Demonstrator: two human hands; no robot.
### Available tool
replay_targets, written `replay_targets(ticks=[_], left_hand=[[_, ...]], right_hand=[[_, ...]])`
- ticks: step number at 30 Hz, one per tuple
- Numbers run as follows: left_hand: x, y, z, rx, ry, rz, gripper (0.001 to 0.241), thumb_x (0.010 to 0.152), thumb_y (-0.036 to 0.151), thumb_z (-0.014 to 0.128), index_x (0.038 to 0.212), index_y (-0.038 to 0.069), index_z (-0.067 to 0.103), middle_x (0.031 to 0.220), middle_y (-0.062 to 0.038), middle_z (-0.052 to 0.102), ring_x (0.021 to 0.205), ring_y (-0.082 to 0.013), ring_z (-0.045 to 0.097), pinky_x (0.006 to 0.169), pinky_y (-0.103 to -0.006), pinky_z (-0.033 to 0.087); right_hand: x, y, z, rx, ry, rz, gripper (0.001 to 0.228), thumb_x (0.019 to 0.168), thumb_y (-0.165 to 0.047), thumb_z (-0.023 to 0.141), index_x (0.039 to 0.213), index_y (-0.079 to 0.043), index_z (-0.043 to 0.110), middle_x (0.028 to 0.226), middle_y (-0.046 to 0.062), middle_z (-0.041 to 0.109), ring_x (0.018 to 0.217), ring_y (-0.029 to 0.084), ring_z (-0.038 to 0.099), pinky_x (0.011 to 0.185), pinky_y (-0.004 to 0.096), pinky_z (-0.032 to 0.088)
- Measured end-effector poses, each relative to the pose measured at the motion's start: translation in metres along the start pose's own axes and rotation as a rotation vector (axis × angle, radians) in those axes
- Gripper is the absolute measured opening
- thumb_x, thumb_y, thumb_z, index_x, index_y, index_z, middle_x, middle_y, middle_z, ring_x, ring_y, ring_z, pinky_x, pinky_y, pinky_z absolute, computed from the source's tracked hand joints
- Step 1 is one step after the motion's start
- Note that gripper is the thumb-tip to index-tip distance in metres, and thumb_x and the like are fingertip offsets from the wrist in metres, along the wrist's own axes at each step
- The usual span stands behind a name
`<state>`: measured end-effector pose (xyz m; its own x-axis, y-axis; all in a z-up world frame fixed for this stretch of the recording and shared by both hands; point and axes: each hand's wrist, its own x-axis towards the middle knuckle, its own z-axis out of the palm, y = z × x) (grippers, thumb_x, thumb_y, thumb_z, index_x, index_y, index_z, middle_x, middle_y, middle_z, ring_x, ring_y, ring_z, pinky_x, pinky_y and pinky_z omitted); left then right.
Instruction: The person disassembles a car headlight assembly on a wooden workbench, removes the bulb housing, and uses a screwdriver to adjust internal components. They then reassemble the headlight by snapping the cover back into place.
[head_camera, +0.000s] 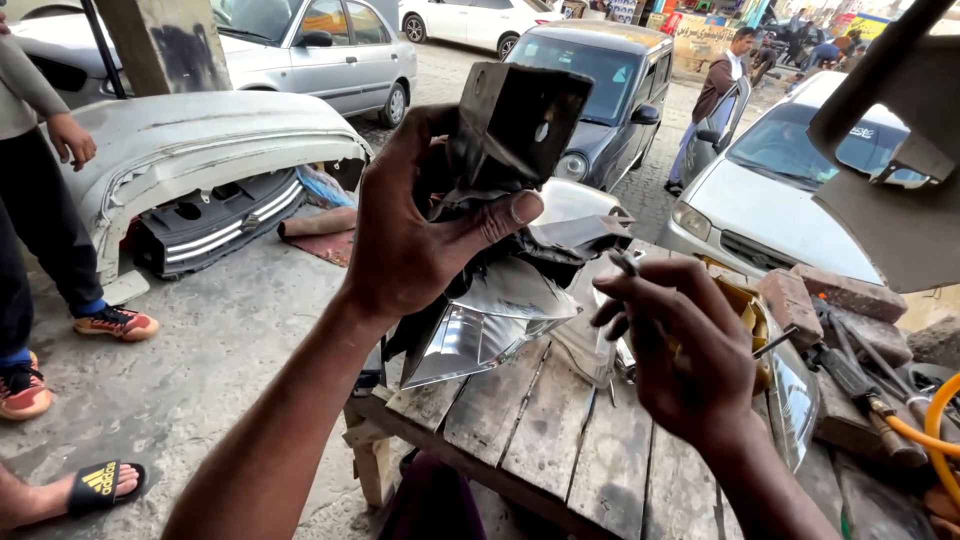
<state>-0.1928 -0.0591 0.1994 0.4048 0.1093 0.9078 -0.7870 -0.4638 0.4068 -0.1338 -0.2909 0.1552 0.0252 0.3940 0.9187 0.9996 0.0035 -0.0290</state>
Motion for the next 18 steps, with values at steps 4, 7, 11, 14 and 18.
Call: replay_targets(ticks=[4, 7, 11, 14, 18], left_hand=[[-0.001, 0.004, 0.004, -0.012, -0.015, -0.005, 0.048, 0.087, 0.031, 0.081, 0.118, 0.009, 0.053, 0.103, -0.006, 0.070, 0.092, -0.0185, 0.074, 0.075, -0.0263, 0.063], [-0.001, 0.007, 0.008, 0.022, 0.006, -0.005, 0.046, 0.086, 0.032, 0.082, 0.115, 0.010, 0.054, 0.095, -0.001, 0.065, 0.083, -0.0117, 0.066, 0.070, -0.0227, 0.056], [-0.001, 0.008, 0.011, 0.017, -0.006, -0.017, 0.048, 0.086, 0.035, 0.080, 0.116, 0.010, 0.053, 0.098, -0.003, 0.067, 0.087, -0.0144, 0.069, 0.070, -0.0240, 0.057], [-0.001, 0.010, 0.015, 0.020, -0.005, -0.026, 0.049, 0.085, 0.035, 0.081, 0.117, 0.010, 0.053, 0.096, -0.002, 0.067, 0.084, -0.0136, 0.069, 0.069, -0.0239, 0.057], [-0.005, 0.014, 0.022, 0.074, 0.006, -0.038, 0.052, 0.083, 0.032, 0.085, 0.118, 0.011, 0.052, 0.094, -0.002, 0.066, 0.083, -0.0118, 0.067, 0.069, -0.0225, 0.057]], right_hand=[[-0.011, -0.002, 0.004, -0.021, -0.075, 0.070, 0.036, 0.102, 0.005, 0.045, 0.137, 0.003, 0.052, 0.108, 0.018, 0.065, 0.093, 0.023, 0.064, 0.068, 0.029, 0.051], [-0.012, 0.007, 0.013, 0.075, -0.011, 0.029, 0.024, 0.104, -0.003, 0.049, 0.104, -0.001, 0.073, 0.102, 0.016, 0.057, 0.070, 0.015, 0.056, 0.059, 0.024, 0.043], [-0.008, 0.003, 0.030, -0.045, -0.088, -0.043, 0.030, 0.087, 0.005, 0.053, 0.111, 0.002, 0.071, 0.094, 0.013, 0.062, 0.063, 0.015, 0.052, 0.045, 0.024, 0.038], [-0.001, -0.005, 0.041, -0.271, -0.139, -0.066, 0.032, 0.089, -0.026, 0.071, 0.109, -0.001, 0.067, 0.094, 0.008, 0.061, 0.054, 0.011, 0.047, 0.035, 0.023, 0.037], [-0.007, 0.010, 0.053, -0.555, -0.150, -0.056, 0.028, 0.091, -0.016, 0.078, 0.093, -0.004, 0.053, 0.094, 0.009, 0.055, 0.048, 0.013, 0.045, 0.034, 0.029, 0.038]])
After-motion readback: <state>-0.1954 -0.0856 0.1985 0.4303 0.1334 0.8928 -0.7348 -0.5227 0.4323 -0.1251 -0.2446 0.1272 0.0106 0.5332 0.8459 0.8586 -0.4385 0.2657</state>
